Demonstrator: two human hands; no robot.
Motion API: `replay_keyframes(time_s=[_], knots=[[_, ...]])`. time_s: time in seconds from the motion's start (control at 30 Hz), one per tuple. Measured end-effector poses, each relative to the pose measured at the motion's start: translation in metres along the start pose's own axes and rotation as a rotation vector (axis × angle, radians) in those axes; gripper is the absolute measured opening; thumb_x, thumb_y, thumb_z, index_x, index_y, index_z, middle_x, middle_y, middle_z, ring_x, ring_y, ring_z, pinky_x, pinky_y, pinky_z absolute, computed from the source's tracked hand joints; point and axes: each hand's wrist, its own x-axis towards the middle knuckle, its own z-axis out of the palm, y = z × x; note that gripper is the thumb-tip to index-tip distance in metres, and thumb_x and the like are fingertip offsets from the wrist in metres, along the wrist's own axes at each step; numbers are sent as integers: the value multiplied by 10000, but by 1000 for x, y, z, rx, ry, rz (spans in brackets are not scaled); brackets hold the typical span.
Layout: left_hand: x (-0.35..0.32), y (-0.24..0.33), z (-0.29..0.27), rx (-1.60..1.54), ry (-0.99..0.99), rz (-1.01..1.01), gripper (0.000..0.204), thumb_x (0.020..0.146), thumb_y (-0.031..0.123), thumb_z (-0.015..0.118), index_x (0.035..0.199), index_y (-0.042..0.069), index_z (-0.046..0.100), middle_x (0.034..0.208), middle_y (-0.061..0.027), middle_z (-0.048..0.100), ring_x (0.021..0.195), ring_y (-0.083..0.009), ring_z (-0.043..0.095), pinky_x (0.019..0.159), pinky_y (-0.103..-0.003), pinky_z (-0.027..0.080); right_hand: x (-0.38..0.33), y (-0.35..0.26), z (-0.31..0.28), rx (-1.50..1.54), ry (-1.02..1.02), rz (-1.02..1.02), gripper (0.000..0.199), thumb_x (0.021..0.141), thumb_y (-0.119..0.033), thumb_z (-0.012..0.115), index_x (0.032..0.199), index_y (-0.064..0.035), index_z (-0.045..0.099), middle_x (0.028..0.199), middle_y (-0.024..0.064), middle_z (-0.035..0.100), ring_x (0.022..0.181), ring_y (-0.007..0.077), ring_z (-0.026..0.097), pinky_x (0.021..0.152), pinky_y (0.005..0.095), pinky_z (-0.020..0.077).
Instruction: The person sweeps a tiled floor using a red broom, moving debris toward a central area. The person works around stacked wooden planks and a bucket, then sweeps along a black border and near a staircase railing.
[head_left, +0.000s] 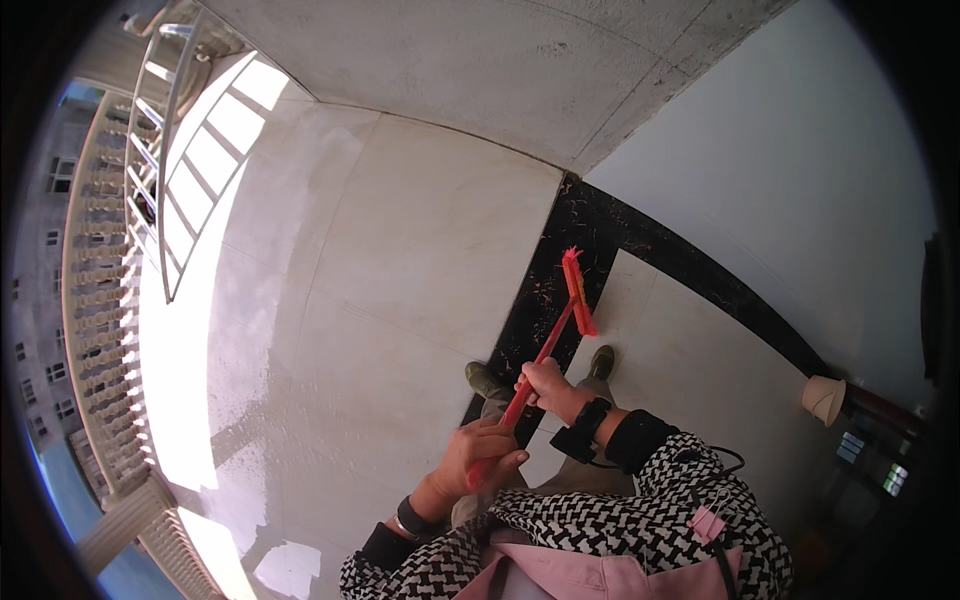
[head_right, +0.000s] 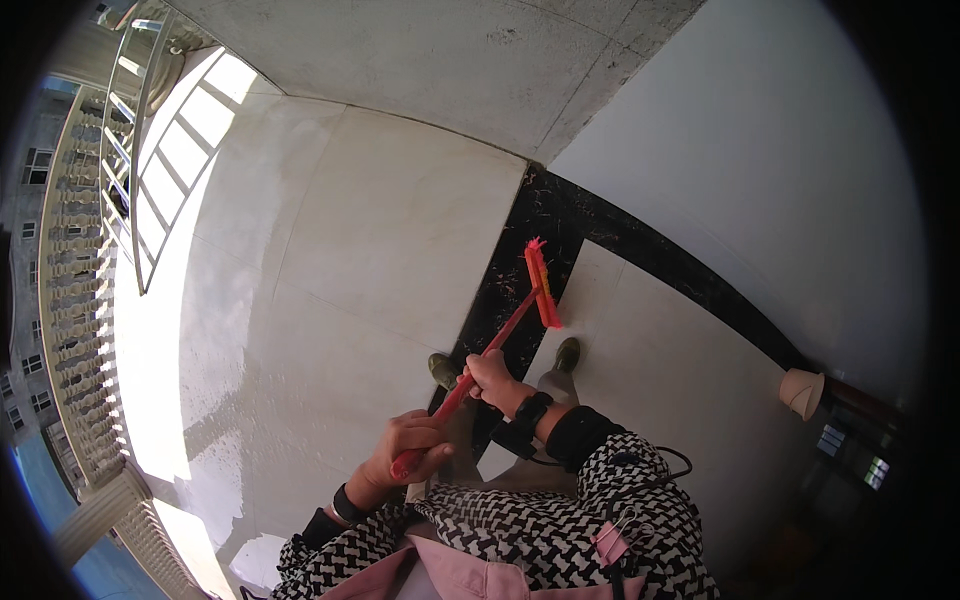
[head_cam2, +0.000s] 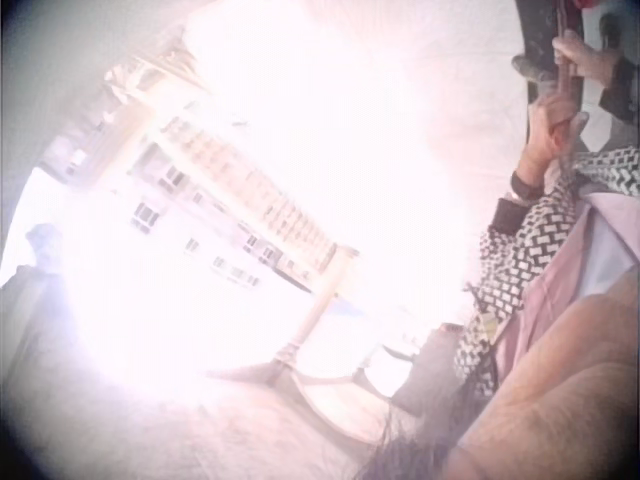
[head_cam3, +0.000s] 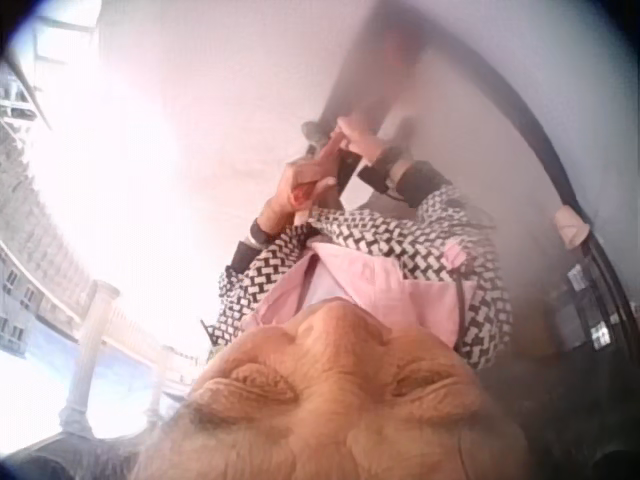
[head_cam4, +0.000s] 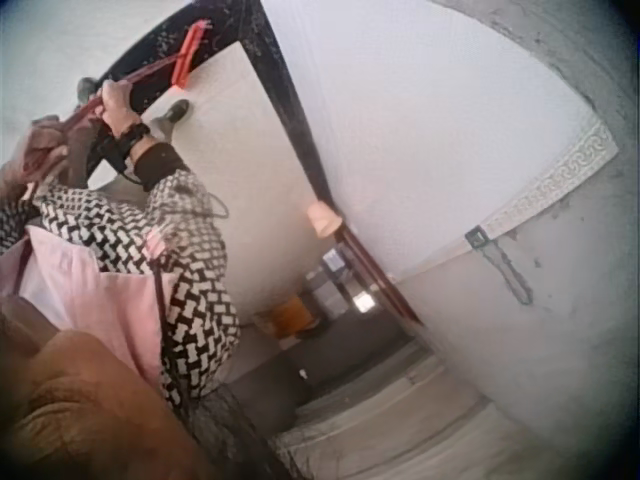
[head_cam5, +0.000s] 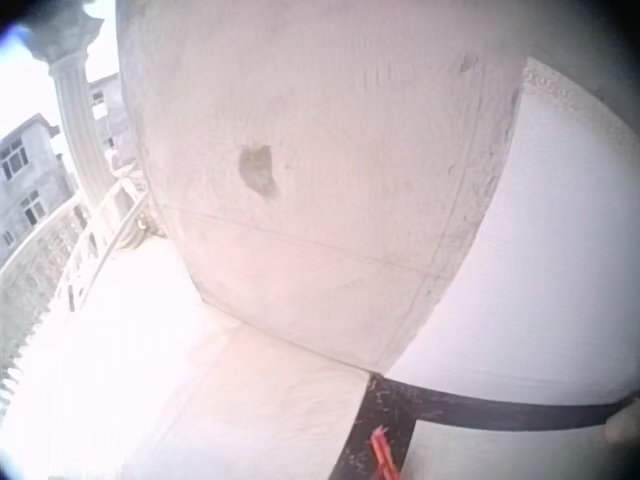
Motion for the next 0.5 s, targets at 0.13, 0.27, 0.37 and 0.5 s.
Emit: replay_keyframes(time_s=[0.13, 0.27, 0.37, 0.5], knots=[[-75, -12, -78, 263, -50, -218, 317, 694, 147, 793, 553, 97, 513, 568, -8, 539, 491, -265, 512, 461, -385, 409, 20, 82, 158, 119, -495, 243, 162, 940, -100, 481, 792, -38, 465, 703, 87, 518, 650, 218, 614, 374, 281, 290], [-103, -44, -86, 602, 13, -296, 279, 691, 148, 782, 571, 97, 536, 560, -21, 532, 500, -256, 536, 462, -373, 404, 45, 121, 275, 157, -752, 267, 179, 908, -125, 558, 767, -16, 545, 681, 105, 565, 489, 158, 497, 398, 291, 369], [-99, -36, -79, 655, 155, -264, 259, 672, 145, 802, 605, 103, 556, 575, -20, 538, 496, -251, 531, 472, -364, 410, 26, 108, 292, 43, -852, 217, 152, 896, -121, 579, 790, -15, 552, 696, 91, 564, 510, 128, 512, 407, 284, 390], [-109, 24, -101, 545, 255, -112, 331, 731, 233, 813, 635, 131, 513, 610, -5, 518, 540, -238, 546, 469, -368, 409, -30, 57, 259, 12, -786, 105, 115, 883, -32, 536, 781, 22, 548, 691, 128, 577, 582, 191, 550, 535, 315, 473]])
